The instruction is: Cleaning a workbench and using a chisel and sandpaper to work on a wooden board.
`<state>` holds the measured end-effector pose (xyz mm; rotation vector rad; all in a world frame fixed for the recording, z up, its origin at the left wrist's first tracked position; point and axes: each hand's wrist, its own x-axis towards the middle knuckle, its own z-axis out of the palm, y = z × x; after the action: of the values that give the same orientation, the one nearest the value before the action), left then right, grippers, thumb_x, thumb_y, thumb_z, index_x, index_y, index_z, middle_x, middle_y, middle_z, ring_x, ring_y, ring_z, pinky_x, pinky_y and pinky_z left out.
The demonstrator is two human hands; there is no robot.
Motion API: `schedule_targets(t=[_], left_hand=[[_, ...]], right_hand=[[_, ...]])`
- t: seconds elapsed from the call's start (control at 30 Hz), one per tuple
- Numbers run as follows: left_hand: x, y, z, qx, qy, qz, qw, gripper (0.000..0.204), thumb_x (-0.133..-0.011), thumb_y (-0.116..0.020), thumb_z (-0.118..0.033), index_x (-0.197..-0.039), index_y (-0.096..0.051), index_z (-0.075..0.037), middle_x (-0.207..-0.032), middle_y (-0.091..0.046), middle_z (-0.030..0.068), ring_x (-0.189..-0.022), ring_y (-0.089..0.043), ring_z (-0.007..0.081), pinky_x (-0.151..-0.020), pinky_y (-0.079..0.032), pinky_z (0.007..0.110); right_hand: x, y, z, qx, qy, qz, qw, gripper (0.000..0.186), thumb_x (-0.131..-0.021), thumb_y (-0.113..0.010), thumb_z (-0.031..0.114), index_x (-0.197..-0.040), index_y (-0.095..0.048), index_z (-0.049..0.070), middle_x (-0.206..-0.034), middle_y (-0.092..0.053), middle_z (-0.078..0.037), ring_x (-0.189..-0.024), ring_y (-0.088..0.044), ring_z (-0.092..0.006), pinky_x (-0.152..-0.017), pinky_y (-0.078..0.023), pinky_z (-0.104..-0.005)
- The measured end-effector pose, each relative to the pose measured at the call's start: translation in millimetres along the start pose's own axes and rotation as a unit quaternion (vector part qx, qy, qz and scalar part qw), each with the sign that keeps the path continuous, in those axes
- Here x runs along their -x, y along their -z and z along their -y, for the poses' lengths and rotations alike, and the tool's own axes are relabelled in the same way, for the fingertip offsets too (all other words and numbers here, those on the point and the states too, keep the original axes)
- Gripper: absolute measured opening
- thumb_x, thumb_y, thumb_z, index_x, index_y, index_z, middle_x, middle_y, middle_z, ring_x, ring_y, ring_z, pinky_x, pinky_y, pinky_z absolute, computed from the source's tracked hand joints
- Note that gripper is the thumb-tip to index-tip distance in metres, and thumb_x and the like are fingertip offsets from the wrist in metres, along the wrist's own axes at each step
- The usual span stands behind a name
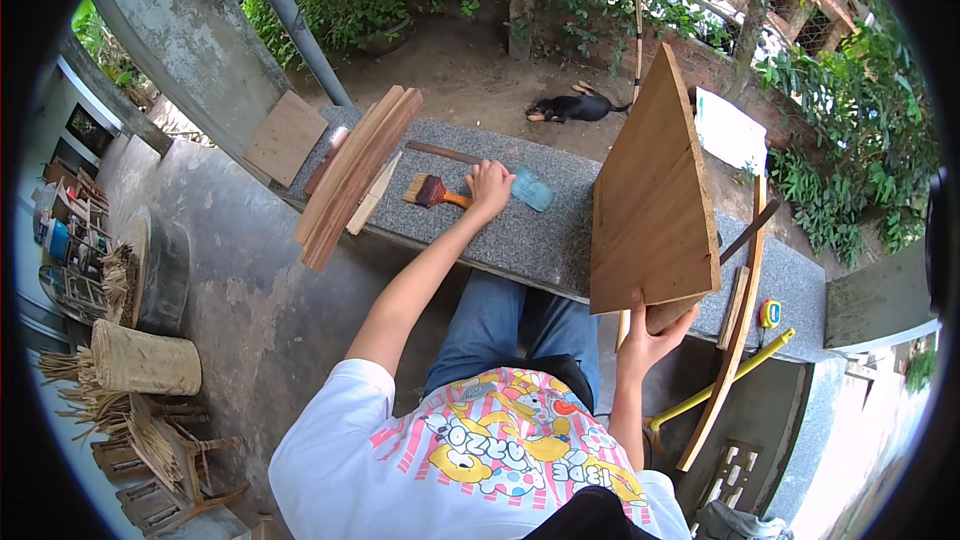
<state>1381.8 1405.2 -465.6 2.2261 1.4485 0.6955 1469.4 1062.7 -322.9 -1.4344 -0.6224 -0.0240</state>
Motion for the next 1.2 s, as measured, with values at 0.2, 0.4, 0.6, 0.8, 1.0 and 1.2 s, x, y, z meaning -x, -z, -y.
schedule_targets(t=[0.2, 0.4, 0.6, 0.8, 1.0, 1.2], left_hand=[[-42.3, 60.4, 85.2, -0.151, 0.033, -0.078, 0.985, 0.027, -0.086, -0.072, -0.028, -0.105, -0.063, -0.009, -0.114, -0.057, 0.0124, -0.113, -0.050, 0.0331, -0.095, -0.036, 0.050], [-40.5, 56.0, 92.0, -0.033, -0.166, -0.046, 0.985, 0.045, -0.090, -0.066, -0.028, -0.126, -0.054, -0.003, -0.132, -0.052, 0.0161, -0.127, -0.046, 0.0335, -0.106, -0.034, 0.051], [-16.6, 12.3, 53.7, -0.064, -0.229, 0.080, 0.968, 0.057, -0.098, -0.053, -0.044, -0.137, -0.049, -0.003, -0.147, -0.045, 0.0132, -0.139, -0.038, 0.0311, -0.116, -0.022, 0.056], [-2.6, 24.3, 56.6, -0.075, -0.243, 0.104, 0.962, 0.060, -0.099, -0.048, -0.048, -0.142, -0.047, -0.007, -0.152, -0.041, 0.0106, -0.143, -0.034, 0.0291, -0.117, -0.019, 0.055], [30.3, 59.3, 71.7, -0.059, -0.240, 0.161, 0.955, 0.057, -0.101, -0.044, -0.046, -0.145, -0.044, -0.010, -0.156, -0.036, 0.0080, -0.145, -0.030, 0.0269, -0.118, -0.019, 0.053], [62.0, 90.2, 107.2, -0.076, -0.268, 0.140, 0.950, 0.054, -0.101, -0.046, -0.044, -0.144, -0.045, -0.011, -0.156, -0.036, 0.0078, -0.145, -0.031, 0.0266, -0.118, -0.019, 0.052]], right_hand=[[0.2, 1.3, -6.2, 0.019, 0.010, -0.001, 1.000, 0.064, -0.084, -0.078, 0.012, -0.135, -0.042, 0.002, -0.126, -0.050, -0.009, -0.117, -0.050, -0.0193, -0.101, -0.039, -0.0339], [-0.3, -0.5, 0.5, 0.009, 0.006, 0.001, 1.000, 0.063, -0.084, -0.079, 0.012, -0.134, -0.043, 0.001, -0.124, -0.050, -0.010, -0.116, -0.050, -0.0192, -0.100, -0.040, -0.0338], [0.3, -0.8, -0.9, 0.013, 0.006, 0.003, 1.000, 0.064, -0.084, -0.079, 0.012, -0.136, -0.042, 0.001, -0.127, -0.050, -0.010, -0.118, -0.050, -0.0199, -0.101, -0.039, -0.0345], [0.8, 1.0, -2.8, 0.015, 0.002, 0.003, 1.000, 0.066, -0.085, -0.078, 0.011, -0.138, -0.041, 0.001, -0.129, -0.049, -0.010, -0.120, -0.049, -0.0204, -0.102, -0.038, -0.0346], [-0.7, -2.3, 8.0, 0.006, 0.001, -0.007, 1.000, 0.062, -0.084, -0.078, 0.011, -0.134, -0.043, 0.002, -0.126, -0.049, -0.010, -0.118, -0.049, -0.0198, -0.102, -0.038, -0.0346], [0.2, -0.4, -0.2, 0.009, 0.018, 0.002, 1.000, 0.070, -0.084, -0.077, 0.005, -0.142, -0.038, -0.002, -0.135, -0.048, -0.012, -0.125, -0.047, -0.0210, -0.106, -0.035, -0.0352]])
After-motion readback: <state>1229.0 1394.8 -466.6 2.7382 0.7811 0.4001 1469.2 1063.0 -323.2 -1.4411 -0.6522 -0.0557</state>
